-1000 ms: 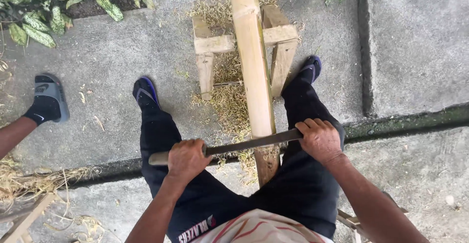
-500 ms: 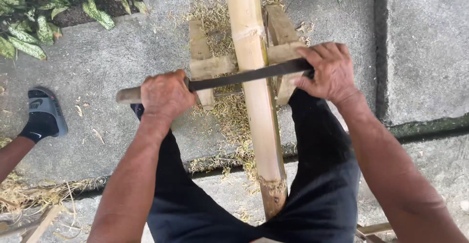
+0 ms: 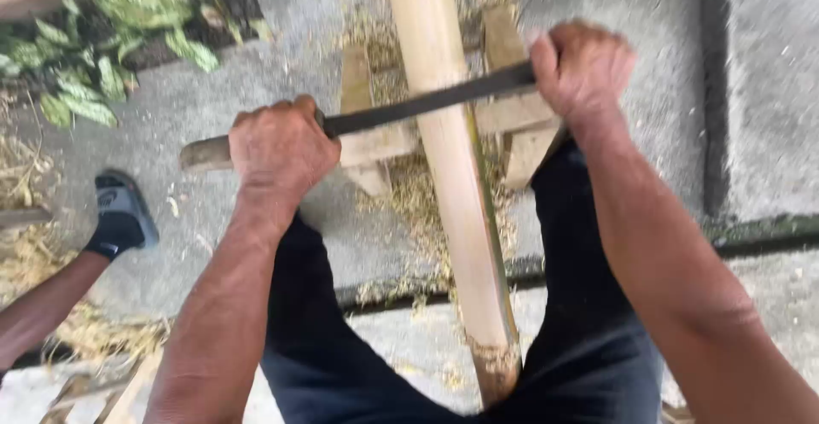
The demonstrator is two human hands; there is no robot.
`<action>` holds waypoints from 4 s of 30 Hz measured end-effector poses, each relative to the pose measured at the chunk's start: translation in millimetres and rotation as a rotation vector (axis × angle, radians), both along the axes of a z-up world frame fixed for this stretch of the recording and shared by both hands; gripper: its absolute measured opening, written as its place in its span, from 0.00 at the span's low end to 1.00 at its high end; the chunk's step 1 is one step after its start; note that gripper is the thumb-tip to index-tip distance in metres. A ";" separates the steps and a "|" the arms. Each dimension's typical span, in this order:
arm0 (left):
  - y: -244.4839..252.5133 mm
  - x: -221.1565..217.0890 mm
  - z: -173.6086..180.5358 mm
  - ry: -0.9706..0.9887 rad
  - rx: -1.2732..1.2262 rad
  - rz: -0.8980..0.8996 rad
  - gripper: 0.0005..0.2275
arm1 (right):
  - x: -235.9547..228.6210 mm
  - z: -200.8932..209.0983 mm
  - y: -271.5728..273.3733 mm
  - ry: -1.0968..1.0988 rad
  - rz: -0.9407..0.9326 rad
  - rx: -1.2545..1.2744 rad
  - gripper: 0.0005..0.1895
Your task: Stripping and shaving a piece of bamboo using a large machete or blade.
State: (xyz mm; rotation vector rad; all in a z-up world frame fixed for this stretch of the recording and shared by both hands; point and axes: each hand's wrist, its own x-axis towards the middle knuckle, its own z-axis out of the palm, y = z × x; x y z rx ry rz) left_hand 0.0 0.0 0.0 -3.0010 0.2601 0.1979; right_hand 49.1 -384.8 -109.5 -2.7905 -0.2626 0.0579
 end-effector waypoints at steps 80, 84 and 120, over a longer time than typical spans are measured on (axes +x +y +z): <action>32.2 12.9 -31.2 0.086 -0.106 -0.016 0.09 | 11.3 40.5 39.3 -0.261 -0.134 -0.173 0.25; 25.3 37.8 -15.1 0.116 -0.155 0.098 0.09 | 28.3 36.0 31.7 -0.336 -0.082 -0.143 0.22; 12.0 57.8 51.8 0.611 0.116 0.105 0.20 | 70.1 -17.1 15.8 0.063 0.204 0.227 0.32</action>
